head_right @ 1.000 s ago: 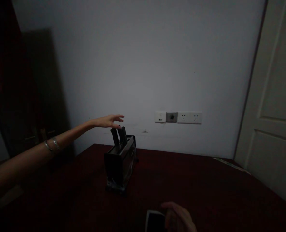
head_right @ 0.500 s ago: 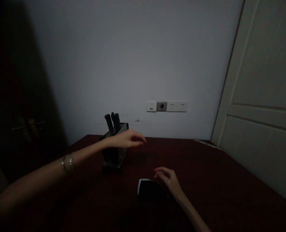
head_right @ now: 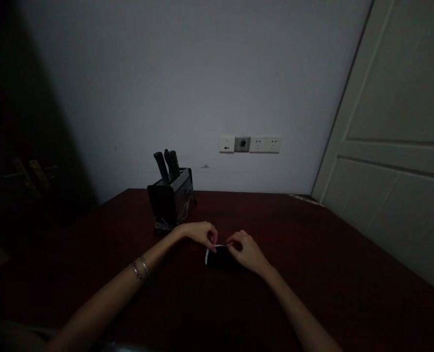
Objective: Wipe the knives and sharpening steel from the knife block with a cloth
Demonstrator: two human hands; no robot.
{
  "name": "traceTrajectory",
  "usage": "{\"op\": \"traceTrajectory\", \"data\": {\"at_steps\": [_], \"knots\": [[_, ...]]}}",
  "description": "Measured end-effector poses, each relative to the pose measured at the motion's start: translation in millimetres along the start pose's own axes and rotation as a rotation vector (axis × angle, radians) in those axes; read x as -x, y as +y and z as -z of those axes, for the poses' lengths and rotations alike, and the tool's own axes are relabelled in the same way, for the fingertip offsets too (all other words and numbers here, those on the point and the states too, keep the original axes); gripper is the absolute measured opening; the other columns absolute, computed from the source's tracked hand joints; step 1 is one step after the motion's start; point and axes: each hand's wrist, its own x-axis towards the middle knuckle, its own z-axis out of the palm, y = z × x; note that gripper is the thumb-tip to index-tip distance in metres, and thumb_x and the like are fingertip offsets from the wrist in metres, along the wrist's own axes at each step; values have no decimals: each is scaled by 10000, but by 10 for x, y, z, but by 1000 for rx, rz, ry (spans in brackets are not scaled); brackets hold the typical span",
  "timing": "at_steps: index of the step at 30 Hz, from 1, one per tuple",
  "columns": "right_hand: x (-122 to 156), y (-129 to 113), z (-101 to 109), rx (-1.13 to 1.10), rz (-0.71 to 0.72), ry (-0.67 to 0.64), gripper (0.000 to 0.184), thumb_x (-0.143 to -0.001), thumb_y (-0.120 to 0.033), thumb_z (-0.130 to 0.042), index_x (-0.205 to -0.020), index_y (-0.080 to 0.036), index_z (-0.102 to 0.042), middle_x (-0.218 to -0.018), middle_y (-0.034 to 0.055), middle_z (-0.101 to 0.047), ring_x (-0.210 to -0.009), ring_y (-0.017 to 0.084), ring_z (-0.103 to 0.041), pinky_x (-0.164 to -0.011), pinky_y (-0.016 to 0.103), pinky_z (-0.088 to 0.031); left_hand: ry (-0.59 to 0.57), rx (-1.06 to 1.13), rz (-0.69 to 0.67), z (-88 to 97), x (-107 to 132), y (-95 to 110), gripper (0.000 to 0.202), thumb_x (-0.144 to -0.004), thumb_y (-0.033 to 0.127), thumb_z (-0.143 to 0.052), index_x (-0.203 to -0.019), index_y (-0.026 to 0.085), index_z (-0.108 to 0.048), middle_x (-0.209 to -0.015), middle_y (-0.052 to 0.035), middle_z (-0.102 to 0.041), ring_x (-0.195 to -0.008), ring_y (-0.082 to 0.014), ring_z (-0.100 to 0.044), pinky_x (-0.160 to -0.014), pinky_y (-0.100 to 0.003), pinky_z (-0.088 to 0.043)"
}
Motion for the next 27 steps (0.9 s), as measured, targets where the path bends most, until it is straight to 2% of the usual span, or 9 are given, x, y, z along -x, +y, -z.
{"op": "traceTrajectory", "data": {"at_steps": [4, 11, 15, 21, 24, 27], "knots": [[16, -2, -10, 97, 56, -46, 157, -771, -307, -540, -791, -215, -666, -779, 57, -637, -813, 222, -526, -752, 372, -412, -15, 30, -5, -31, 12, 1, 231, -579, 351, -763, -702, 175, -675, -642, 20, -616, -584, -109, -533, -540, -198, -353], [20, -24, -59, 172, 103, -67, 195, -812, -333, -516, -791, -216, -670, -782, 57, -639, -812, 217, -525, -745, 365, -417, 43, 149, -13, -86, 4, -20, 84, -589, 136, -701, -663, 161, -669, -581, 39, -583, -551, -93, -512, -538, -198, -336], [1, -16, -69, 172, 107, 15, 201, -832, -347, -492, -821, -220, -648, -811, 63, -627, -831, 225, -526, -766, 377, -419, 172, 257, -15, -117, 49, -59, 90, -610, 110, -662, -694, 141, -669, -614, 31, -586, -597, -98, -511, -580, -206, -344], [-1, -33, -57, 138, 75, 174, 209, -871, -365, -412, -881, -213, -555, -872, 74, -577, -842, 223, -533, -783, 375, -412, 373, 512, -23, -144, 76, -51, 157, -677, 190, -656, -813, 113, -649, -708, 2, -592, -659, -104, -512, -635, -224, -376], [1, -51, -53, 107, 35, 242, 205, -880, -370, -385, -904, -211, -512, -867, 74, -571, -811, 219, -543, -753, 365, -414, 394, 660, -28, -176, 46, -23, 270, -640, 191, -699, -889, 109, -637, -781, -19, -615, -709, -114, -540, -676, -241, -402], [-1, -75, -50, 68, 0, 315, 202, -877, -376, -390, -904, -205, -493, -859, 73, -573, -786, 214, -548, -736, 350, -412, 330, 796, -32, -242, 22, 14, 416, -583, 178, -743, -980, 122, -627, -858, -34, -640, -765, -132, -569, -724, -269, -424]]}}
